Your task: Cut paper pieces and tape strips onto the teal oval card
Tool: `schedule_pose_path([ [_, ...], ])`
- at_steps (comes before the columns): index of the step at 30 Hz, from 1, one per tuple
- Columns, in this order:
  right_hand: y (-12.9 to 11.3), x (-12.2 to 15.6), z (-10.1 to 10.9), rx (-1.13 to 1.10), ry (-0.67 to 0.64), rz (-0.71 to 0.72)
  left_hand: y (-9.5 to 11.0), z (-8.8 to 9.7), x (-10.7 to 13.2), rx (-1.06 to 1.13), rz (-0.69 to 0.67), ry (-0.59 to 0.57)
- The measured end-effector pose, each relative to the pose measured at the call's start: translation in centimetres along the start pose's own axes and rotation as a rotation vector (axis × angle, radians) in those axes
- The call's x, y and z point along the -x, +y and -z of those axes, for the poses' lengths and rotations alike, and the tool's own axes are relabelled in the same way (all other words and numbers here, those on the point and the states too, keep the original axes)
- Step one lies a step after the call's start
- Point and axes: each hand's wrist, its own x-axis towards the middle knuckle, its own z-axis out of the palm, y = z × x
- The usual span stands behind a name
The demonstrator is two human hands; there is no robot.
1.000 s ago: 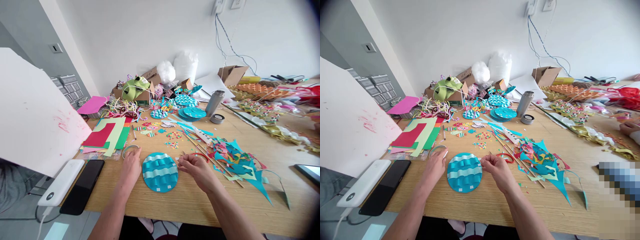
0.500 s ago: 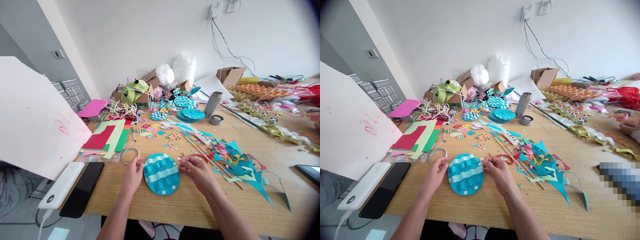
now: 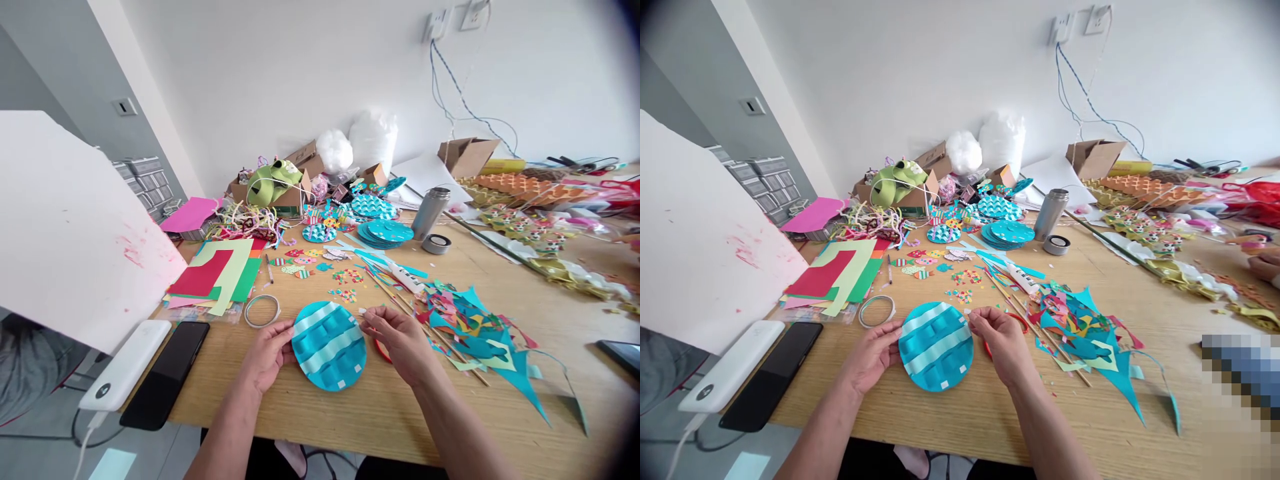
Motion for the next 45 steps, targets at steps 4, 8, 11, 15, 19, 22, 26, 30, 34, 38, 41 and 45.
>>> schedule_pose_path([
  [4, -0.8, 0.0, -0.4, 0.148, 0.036, 0.059, -0.3, -0.1, 0.0, 0.04, -0.04, 0.011],
  [8, -1.7, 0.8, -1.9, 0.453, -0.023, 0.207, -0.6, -0.3, -0.4, 0.106, -0.149, 0.103],
  [11, -1.8, 1.8, -3.8, 0.63, -0.159, 0.304, -0.8, -0.5, -0.6, 0.106, -0.186, 0.179],
  [15, -1.1, 2.6, -6.4, 0.789, -0.27, 0.38, -1.1, -0.8, -0.5, 0.058, -0.215, 0.223],
  [19, -0.1, 2.7, -7.7, 0.917, -0.299, 0.408, -1.5, -0.8, -0.5, 0.03, -0.27, 0.233],
  [22, 0.4, 2.6, -8.1, 0.984, -0.276, 0.42, -1.6, -0.7, -0.5, 0.015, -0.3, 0.193],
  [26, 0.8, 2.7, -8.6, 1.038, -0.265, 0.449, -1.6, -0.7, -0.5, -0.021, -0.317, 0.166],
  [30, 1.2, 2.7, -8.7, 1.086, -0.236, 0.458, -1.7, -0.6, -0.6, -0.04, -0.32, 0.159],
  [34, 1.5, 2.6, -8.7, 1.116, -0.22, 0.465, -1.8, -0.6, -0.6, -0.041, -0.331, 0.15],
  [38, 1.4, 2.6, -8.9, 1.151, -0.2, 0.46, -2.1, -0.5, -0.7, -0.049, -0.339, 0.155],
  [41, 1.3, 2.5, -9.1, 1.169, -0.197, 0.459, -2.2, -0.4, -0.9, -0.056, -0.347, 0.16],
  [45, 1.2, 2.5, -9.2, 1.21, -0.196, 0.476, -2.2, -0.4, -0.8, -0.057, -0.347, 0.166],
])
